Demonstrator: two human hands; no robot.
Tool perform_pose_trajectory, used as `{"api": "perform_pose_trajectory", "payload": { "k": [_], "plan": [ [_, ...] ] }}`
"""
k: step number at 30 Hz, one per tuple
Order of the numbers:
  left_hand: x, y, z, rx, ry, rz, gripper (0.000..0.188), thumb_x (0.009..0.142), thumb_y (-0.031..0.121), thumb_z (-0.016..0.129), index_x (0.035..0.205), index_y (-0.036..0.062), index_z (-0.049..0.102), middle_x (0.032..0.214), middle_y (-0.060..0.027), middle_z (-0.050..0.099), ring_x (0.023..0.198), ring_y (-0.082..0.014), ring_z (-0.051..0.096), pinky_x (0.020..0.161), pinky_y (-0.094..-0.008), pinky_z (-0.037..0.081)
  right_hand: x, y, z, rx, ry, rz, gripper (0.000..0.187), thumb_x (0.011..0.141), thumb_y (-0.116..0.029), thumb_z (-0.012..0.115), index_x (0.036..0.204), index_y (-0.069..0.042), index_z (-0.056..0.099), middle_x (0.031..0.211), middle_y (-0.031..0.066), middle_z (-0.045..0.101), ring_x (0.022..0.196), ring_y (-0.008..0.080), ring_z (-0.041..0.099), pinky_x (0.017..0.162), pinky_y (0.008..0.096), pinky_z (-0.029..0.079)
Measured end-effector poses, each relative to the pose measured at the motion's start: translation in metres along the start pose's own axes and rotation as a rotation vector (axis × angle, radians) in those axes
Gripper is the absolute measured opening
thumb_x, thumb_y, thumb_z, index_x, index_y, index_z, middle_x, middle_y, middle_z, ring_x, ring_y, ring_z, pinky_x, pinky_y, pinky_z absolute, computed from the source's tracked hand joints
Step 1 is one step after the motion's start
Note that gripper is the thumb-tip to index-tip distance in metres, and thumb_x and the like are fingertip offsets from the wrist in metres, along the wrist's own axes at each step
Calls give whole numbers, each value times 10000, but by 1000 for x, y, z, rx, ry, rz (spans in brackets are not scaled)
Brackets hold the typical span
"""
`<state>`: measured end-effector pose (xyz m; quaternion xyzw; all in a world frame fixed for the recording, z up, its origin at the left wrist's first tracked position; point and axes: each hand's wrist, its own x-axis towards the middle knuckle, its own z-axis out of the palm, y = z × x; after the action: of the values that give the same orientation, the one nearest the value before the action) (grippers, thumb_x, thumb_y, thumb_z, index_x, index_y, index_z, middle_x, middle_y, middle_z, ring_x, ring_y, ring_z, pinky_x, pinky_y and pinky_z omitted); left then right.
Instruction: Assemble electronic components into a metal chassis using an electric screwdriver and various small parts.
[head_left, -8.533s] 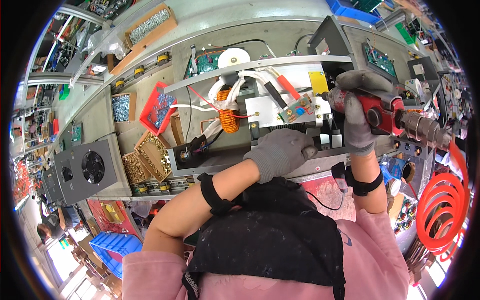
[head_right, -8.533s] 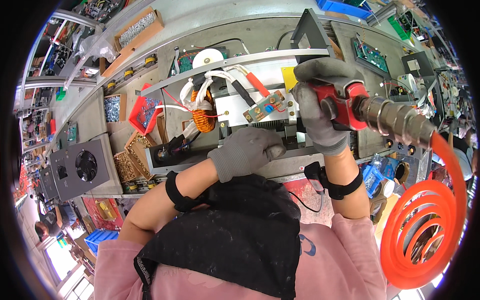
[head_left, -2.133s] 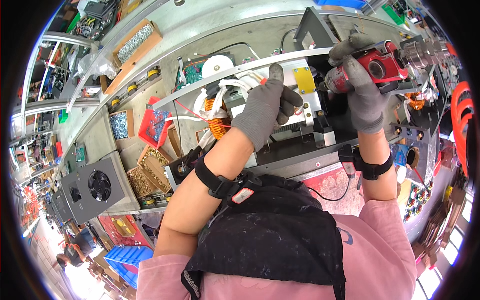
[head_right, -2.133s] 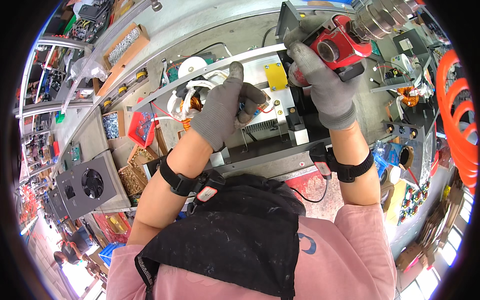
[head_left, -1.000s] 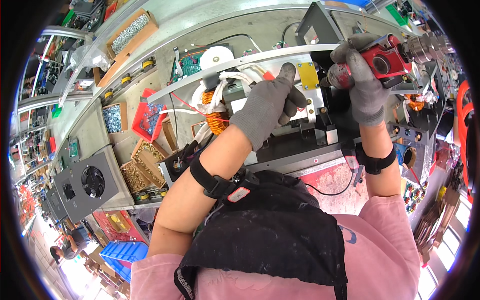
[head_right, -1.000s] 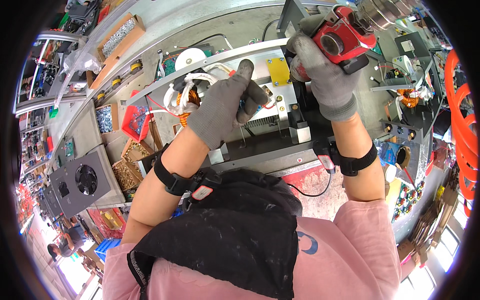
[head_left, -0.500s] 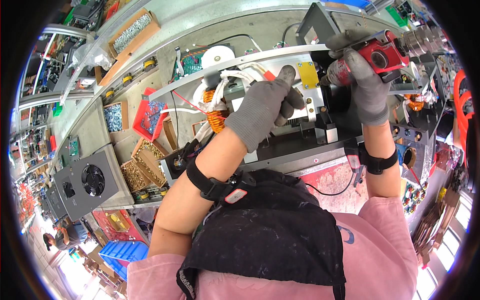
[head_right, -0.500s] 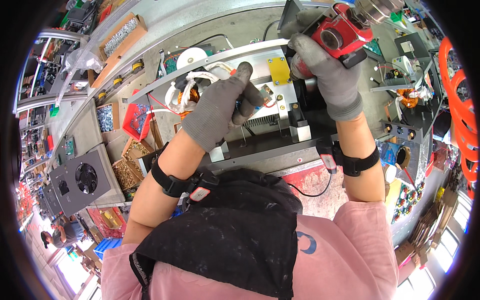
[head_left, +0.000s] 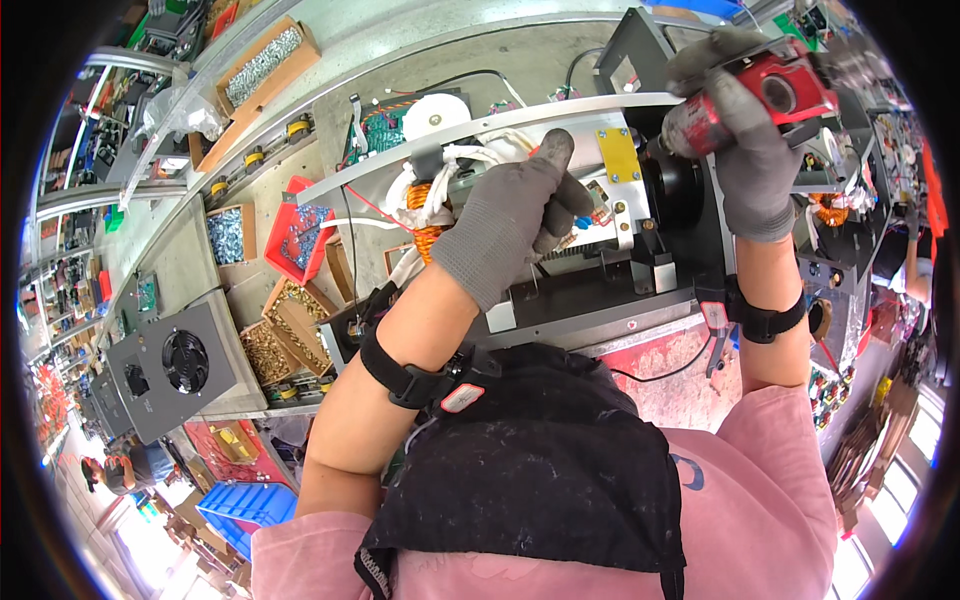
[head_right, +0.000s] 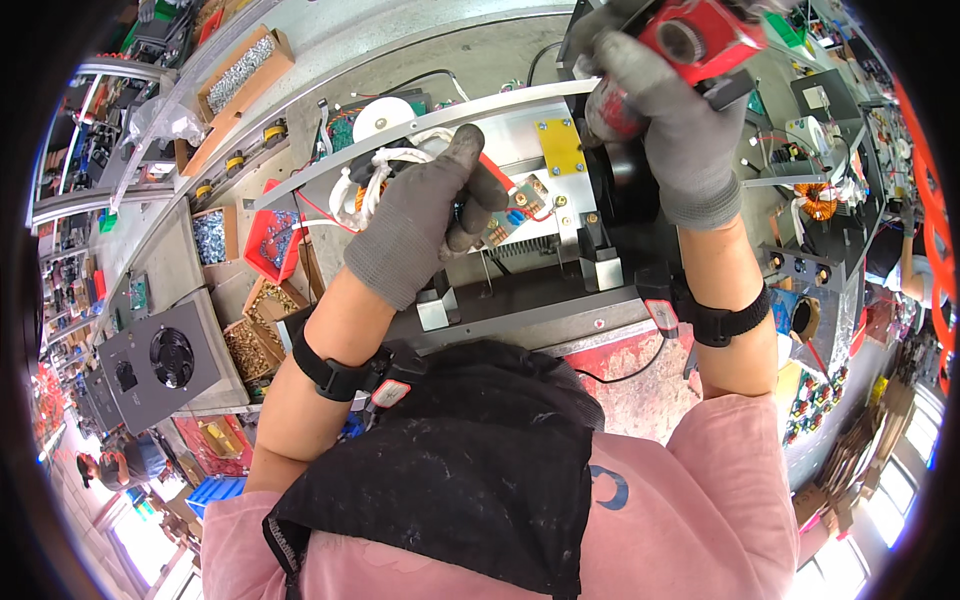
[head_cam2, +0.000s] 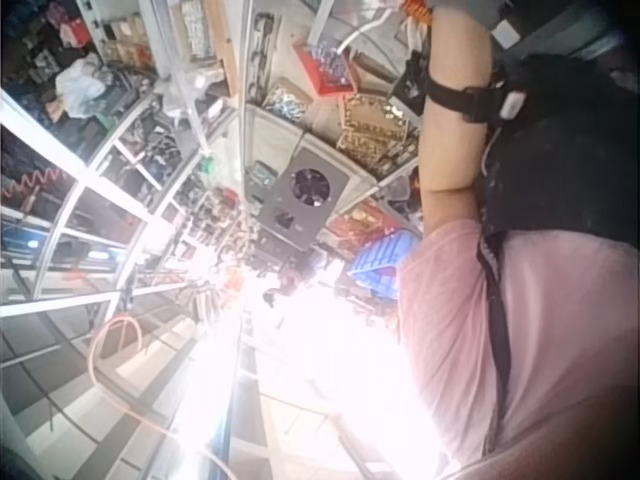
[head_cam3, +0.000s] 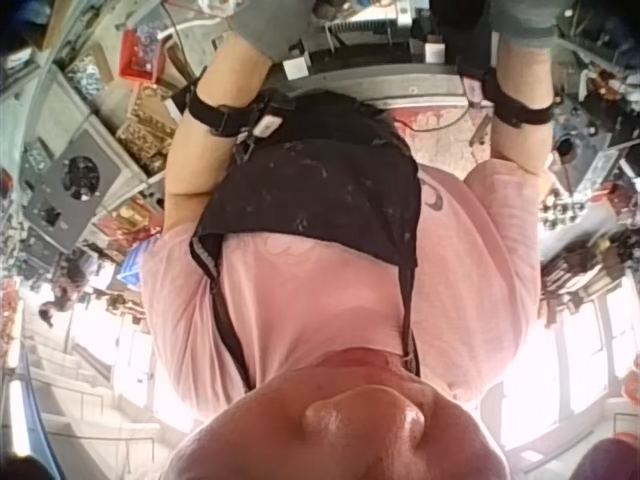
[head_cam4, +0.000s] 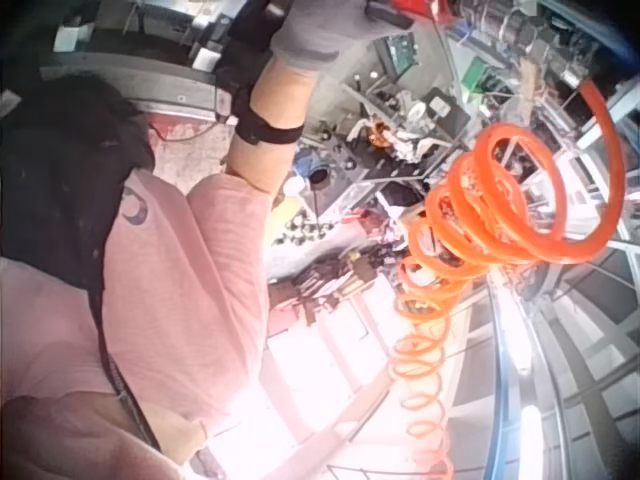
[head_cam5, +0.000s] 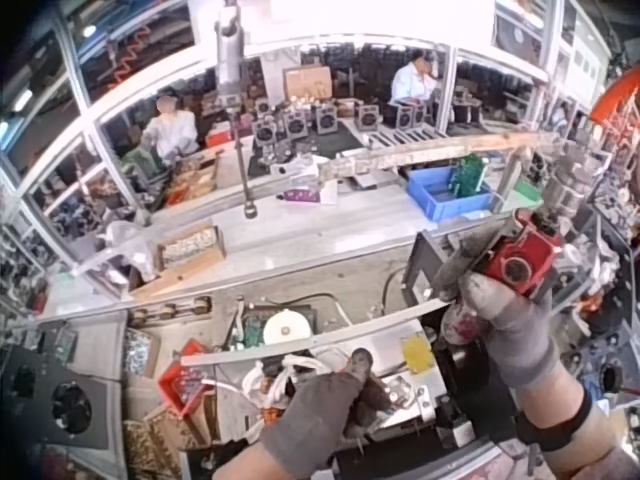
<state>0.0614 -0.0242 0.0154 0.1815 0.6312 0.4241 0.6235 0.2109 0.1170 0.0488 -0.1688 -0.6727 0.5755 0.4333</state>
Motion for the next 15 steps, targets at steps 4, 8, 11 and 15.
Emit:
{"api": "perform_pose_trajectory", "payload": {
  "k": [4, 8, 11, 15],
  "plan": [
    [1, 2, -1, 19, -1, -18, 587, 914, 523, 401, 726, 15, 629, 515, -29, 489, 430, -89, 424, 423, -231, 343, 12, 14, -3, -42, 89, -90, 302, 830, -73, 528, 1125, -9, 517, 988, 133, 608, 891, 214, 611, 741, 334, 512],
    [4, 0, -3, 35, 1, -6, 591, 914, 527, 392, 726, 19, 628, 507, -26, 482, 423, -92, 414, 423, -237, 339, 13, 26, -2, -33, 81, -45, 312, 829, -97, 552, 1128, -12, 519, 974, 127, 613, 864, 200, 617, 738, 323, 517],
    [4, -2, -6, 24, 3, -7, 599, 906, 541, 396, 720, 21, 628, 506, -25, 482, 421, -91, 410, 420, -241, 333, 13, 30, -1, 6, 86, -46, 303, 833, -77, 546, 1125, -5, 517, 980, 130, 611, 863, 197, 615, 737, 323, 518],
    [3, 0, -5, 20, 15, -3, 604, 896, 556, 406, 718, 23, 628, 505, -24, 482, 416, -92, 408, 416, -241, 327, 10, 42, -10, -250, 53, -179, 295, 841, -55, 530, 1129, 4, 512, 992, 134, 608, 862, 197, 610, 740, 327, 516]
  ]
}}
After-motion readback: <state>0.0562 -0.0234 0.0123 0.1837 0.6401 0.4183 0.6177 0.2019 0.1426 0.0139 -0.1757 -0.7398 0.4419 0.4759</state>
